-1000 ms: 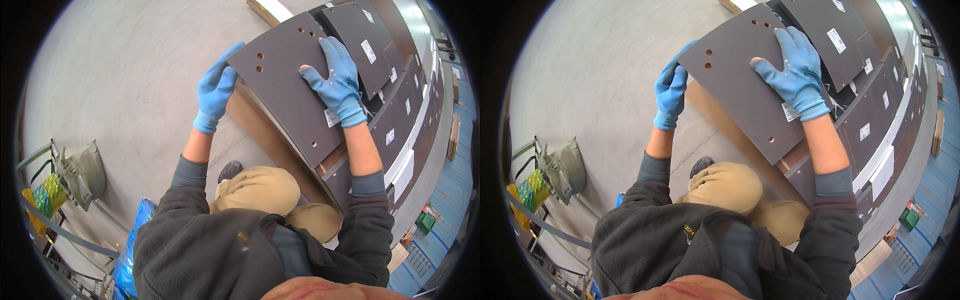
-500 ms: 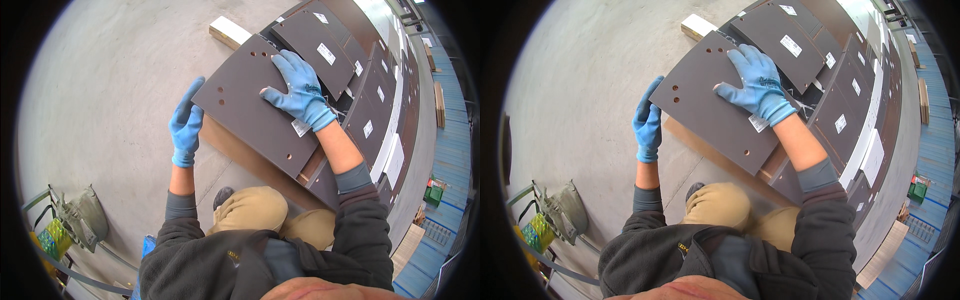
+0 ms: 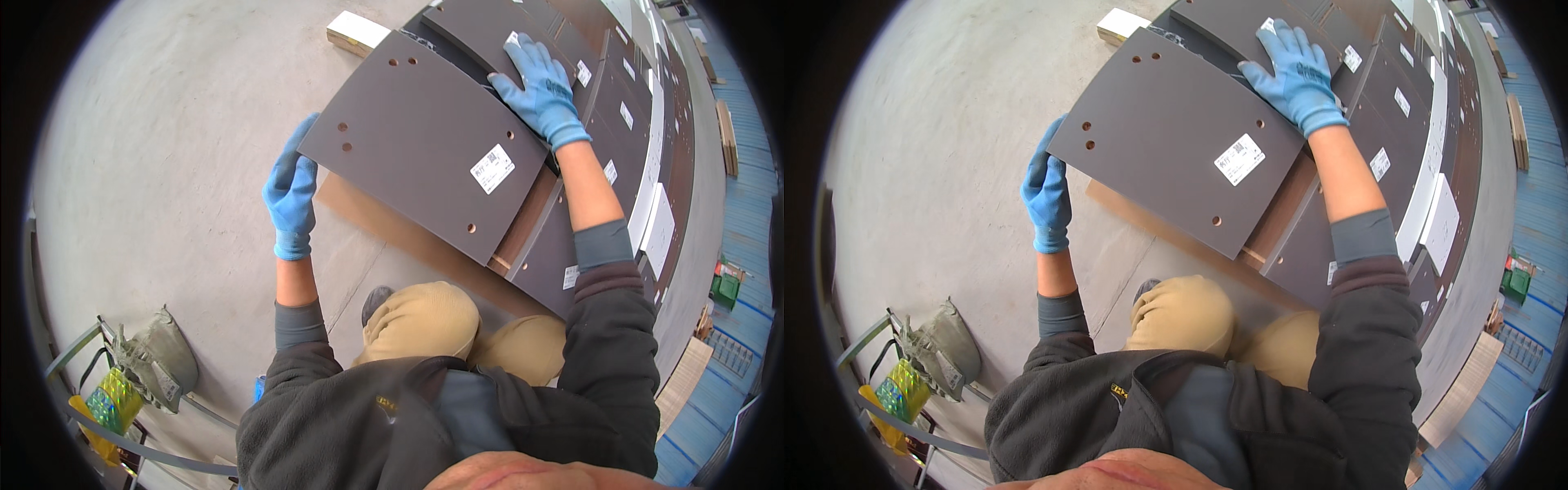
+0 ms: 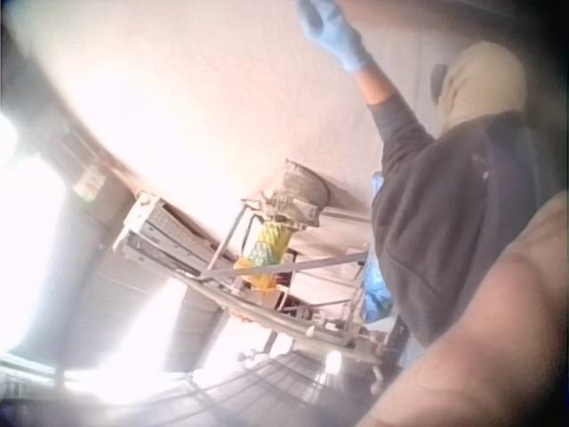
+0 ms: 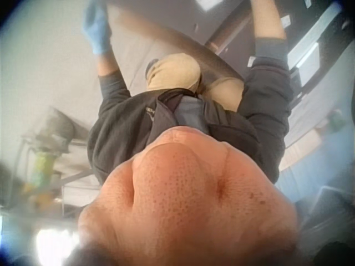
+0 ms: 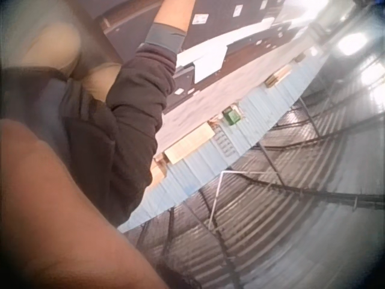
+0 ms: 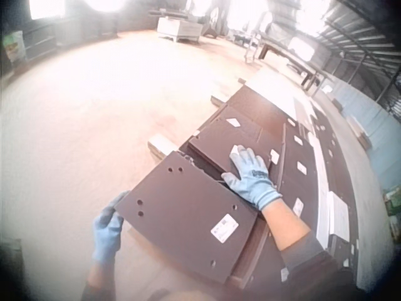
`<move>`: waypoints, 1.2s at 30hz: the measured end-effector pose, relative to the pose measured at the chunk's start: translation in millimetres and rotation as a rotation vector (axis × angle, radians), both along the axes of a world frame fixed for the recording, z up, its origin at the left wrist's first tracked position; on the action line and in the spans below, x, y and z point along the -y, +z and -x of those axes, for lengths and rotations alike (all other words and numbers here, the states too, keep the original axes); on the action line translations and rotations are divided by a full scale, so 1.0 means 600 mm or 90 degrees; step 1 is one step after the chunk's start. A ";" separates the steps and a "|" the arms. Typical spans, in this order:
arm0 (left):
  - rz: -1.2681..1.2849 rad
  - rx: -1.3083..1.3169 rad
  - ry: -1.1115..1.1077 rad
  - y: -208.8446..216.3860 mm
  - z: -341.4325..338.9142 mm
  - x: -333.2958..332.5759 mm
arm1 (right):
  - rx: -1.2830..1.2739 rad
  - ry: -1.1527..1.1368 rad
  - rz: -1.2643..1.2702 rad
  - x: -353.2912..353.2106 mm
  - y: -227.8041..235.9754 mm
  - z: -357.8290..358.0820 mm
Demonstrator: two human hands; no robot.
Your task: The person picks up white and brown rectangular panels from a pile on the floor and stacks them in organized groups. They handle the panels one at a time, aligning edges and placing them into neat stacks. The person occasionally moves between stacks to continue organizing the panels.
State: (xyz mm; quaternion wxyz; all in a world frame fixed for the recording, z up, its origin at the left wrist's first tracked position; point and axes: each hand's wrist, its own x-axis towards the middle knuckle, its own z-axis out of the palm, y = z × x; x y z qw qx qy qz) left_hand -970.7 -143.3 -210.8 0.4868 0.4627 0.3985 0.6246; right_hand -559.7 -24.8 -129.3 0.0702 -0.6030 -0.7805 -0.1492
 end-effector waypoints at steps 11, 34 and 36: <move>-0.010 -0.093 0.015 0.025 -0.019 0.017 | -0.119 0.187 -0.008 0.100 0.076 0.085; 0.007 0.046 0.011 0.005 -0.021 -0.001 | -0.161 0.166 0.176 0.368 0.049 0.178; 0.000 0.049 0.004 0.006 -0.019 -0.002 | -0.177 0.154 0.182 0.369 0.052 0.182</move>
